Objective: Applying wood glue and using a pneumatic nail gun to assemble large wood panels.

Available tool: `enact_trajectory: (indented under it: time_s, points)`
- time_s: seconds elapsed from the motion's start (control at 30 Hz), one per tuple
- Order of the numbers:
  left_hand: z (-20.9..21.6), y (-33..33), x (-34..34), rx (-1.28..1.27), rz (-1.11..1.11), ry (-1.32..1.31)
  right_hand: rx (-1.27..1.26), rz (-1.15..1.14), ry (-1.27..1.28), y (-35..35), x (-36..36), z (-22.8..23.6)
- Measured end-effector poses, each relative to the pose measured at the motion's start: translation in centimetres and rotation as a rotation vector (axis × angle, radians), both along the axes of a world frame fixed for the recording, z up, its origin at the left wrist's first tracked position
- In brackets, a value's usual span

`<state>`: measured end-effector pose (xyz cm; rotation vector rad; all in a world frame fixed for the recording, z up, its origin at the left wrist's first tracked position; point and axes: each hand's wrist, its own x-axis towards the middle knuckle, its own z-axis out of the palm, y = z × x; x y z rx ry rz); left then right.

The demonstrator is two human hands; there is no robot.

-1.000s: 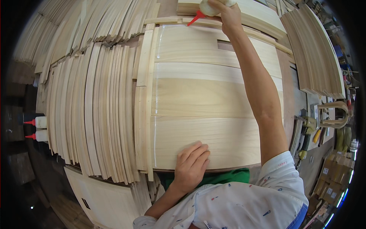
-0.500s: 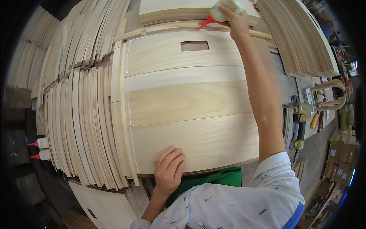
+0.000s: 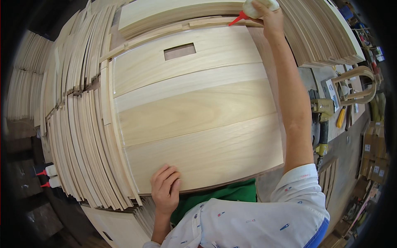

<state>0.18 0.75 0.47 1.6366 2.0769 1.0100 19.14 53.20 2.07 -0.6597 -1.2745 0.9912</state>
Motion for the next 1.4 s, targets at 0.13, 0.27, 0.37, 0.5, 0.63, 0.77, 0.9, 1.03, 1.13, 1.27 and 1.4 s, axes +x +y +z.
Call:
enact_trajectory:
  time_s: [0.13,0.27,0.37,0.5,0.63,0.77,0.9,1.03,1.13,1.27,1.4]
  points:
    - [0.1,0.2,0.2,0.005,0.000,0.003,-0.056,-0.095,-0.018,0.0,2.0,0.2]
    - [0.3,0.1,0.3,-0.012,0.003,0.015,-0.257,-0.185,-0.001,-1.7,2.5,1.5]
    - [0.2,0.0,0.4,-0.019,0.005,0.017,-0.216,-0.181,-0.002,-0.5,3.5,0.5]
    - [0.0,0.0,0.4,-0.017,0.012,0.013,-0.171,-0.192,-0.005,-0.3,4.5,0.1]
    - [0.0,-0.3,0.4,-0.009,0.009,0.018,-0.046,-0.217,-0.008,-0.3,5.5,-0.7]
    - [-0.1,-0.4,0.4,-0.017,0.005,0.025,-0.216,-0.240,-0.043,-3.5,6.0,0.6]
    - [-0.4,-0.3,0.4,0.005,-0.008,0.033,-0.265,-0.222,-0.138,-5.4,7.4,1.0]
    - [-0.4,-0.3,0.4,0.011,-0.008,0.042,-0.228,-0.201,-0.077,-6.3,7.8,0.4]
    - [-0.5,-0.4,0.4,0.019,-0.020,0.049,-0.227,-0.173,-0.023,-7.8,8.4,0.5]
    - [-0.8,-0.5,0.3,0.049,-0.024,0.055,-0.202,-0.187,-0.015,-10.0,9.1,0.7]
    - [-1.0,-0.6,0.3,0.080,-0.028,0.055,-0.233,-0.223,-0.051,-11.9,10.1,0.5]
